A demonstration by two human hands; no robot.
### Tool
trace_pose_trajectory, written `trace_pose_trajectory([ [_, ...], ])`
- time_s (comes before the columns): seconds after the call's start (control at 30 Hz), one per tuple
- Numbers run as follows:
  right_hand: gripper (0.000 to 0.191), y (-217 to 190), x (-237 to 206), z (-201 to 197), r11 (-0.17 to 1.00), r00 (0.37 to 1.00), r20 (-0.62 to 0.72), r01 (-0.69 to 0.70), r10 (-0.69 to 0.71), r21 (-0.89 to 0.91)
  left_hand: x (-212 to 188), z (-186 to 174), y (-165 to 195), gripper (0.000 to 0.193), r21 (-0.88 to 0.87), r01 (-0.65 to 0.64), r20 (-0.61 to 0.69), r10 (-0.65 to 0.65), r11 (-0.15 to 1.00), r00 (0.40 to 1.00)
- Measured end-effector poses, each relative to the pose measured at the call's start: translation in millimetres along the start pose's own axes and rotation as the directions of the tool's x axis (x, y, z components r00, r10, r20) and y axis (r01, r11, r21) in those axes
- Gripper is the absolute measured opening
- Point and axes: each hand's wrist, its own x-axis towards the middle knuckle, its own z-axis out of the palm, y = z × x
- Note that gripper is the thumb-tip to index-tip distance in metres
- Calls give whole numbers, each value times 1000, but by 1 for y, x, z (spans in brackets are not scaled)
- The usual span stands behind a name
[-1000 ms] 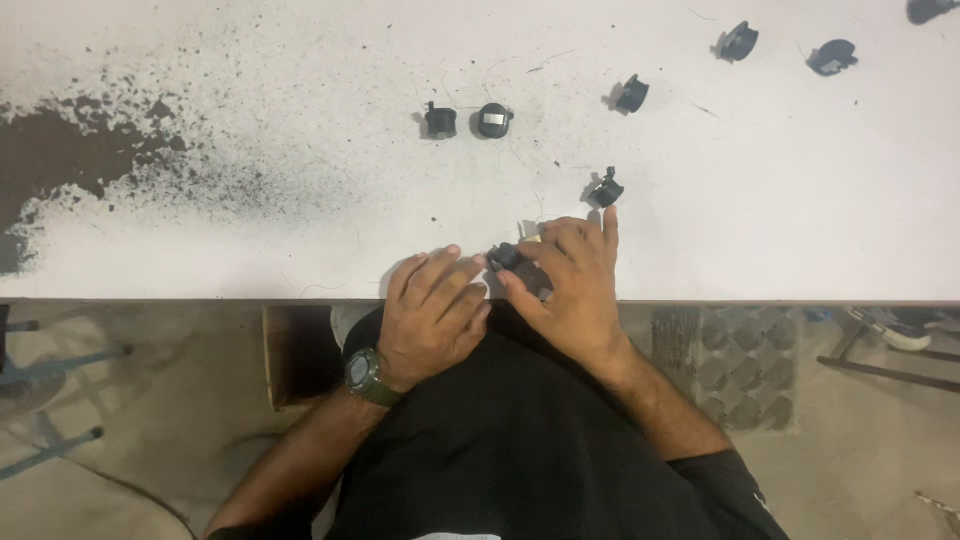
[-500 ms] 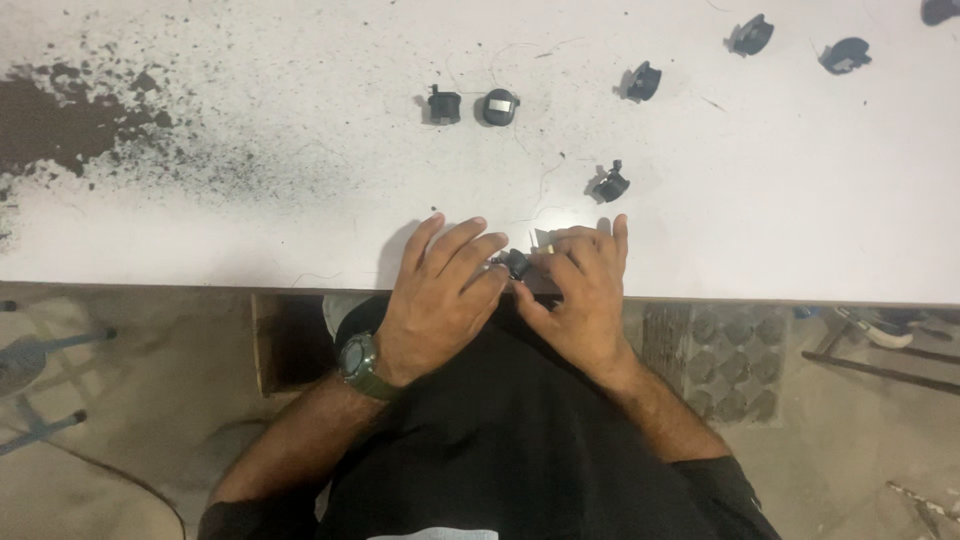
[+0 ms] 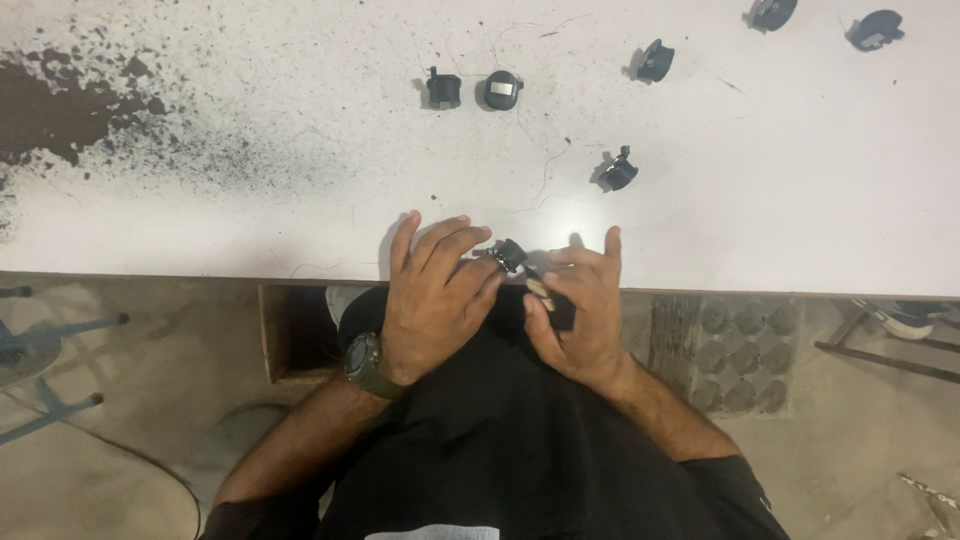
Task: The person sits at a white table and assembles small black plastic components, pressing each piece into a round toothed hub by hand. They occasionally use a small blade to trim or scrape a part, then set finished assemblies aside and pick up the next piece.
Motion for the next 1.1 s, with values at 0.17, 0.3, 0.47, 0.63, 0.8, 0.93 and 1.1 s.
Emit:
trace_pose_trajectory([
  [0.17, 31, 2, -1, 9, 1000, 999, 39, -7, 7, 4, -2, 1, -1, 14, -12, 5, -26, -5, 1000, 1000],
  [0.3, 33, -1, 3, 10, 1000, 999, 32, -8, 9, -3, -4, 1, -1, 15, -29, 13, -27, -13, 999, 1000],
  [0.47, 32, -3, 7, 13, 1000, 1000, 8, -3, 3, -26, -4, 3, -5, 17, -66, -25, -56, 21, 998, 998],
  [0.63, 29, -2, 8, 16, 1000, 1000, 11, -23, 24, -16, -4, 3, -10, 15, 33, -126, -54, 128, 991, 990],
  [0.8, 27, -3, 9, 16, 1000, 1000, -7, -29, 29, 11, -3, 4, -5, 12, 74, -189, -78, 195, 979, 978],
  [0.93, 27, -3, 10, 15, 999, 999, -4, -44, 44, 13, 0, 5, -2, 12, 17, -103, -125, 105, 995, 987],
  [1.1, 27, -2, 8, 17, 999, 999, 1, -36, 36, 21, 3, 1, -2, 12, -99, 85, -23, -87, 991, 996],
])
